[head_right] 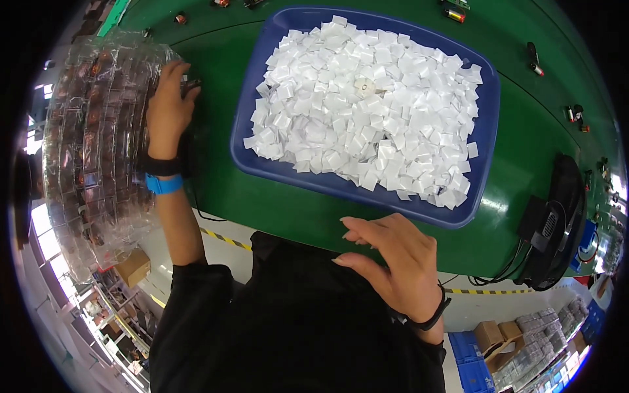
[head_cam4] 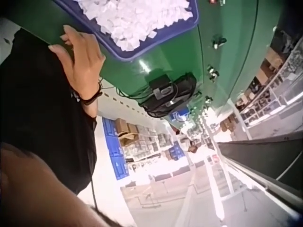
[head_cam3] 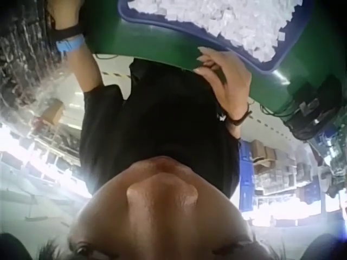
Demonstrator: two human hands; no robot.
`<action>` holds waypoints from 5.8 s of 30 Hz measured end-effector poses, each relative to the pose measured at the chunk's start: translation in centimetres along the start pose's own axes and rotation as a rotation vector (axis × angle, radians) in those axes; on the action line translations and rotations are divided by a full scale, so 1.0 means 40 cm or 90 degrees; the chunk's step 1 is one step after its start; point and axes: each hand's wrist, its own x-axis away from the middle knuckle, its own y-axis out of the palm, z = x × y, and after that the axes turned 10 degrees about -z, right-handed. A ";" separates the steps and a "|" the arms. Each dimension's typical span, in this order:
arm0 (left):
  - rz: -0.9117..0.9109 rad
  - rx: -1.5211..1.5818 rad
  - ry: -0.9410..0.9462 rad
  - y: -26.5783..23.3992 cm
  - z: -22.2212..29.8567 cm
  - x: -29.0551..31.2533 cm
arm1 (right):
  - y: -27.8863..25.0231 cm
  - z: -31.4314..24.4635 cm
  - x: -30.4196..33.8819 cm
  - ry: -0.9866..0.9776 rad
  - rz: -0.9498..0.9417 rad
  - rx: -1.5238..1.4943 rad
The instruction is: The person picks up a battery and a circuit board, wraps a white adhesive strip around them by hand, and places the assembly onto the table. They then reach into a plastic-wrapped tray to pull back the film and retrieve more components to repeat the process.
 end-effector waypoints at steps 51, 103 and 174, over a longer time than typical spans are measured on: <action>-0.640 1.229 -0.023 -0.108 0.341 0.330 | 0.093 -0.020 -0.030 -0.012 0.230 -0.096; -0.566 1.261 0.089 -0.097 0.368 0.321 | 0.084 0.016 -0.026 -0.229 0.195 -0.560; -0.421 0.953 0.236 -0.122 0.360 0.280 | 0.011 -0.031 -0.015 0.016 0.228 -0.127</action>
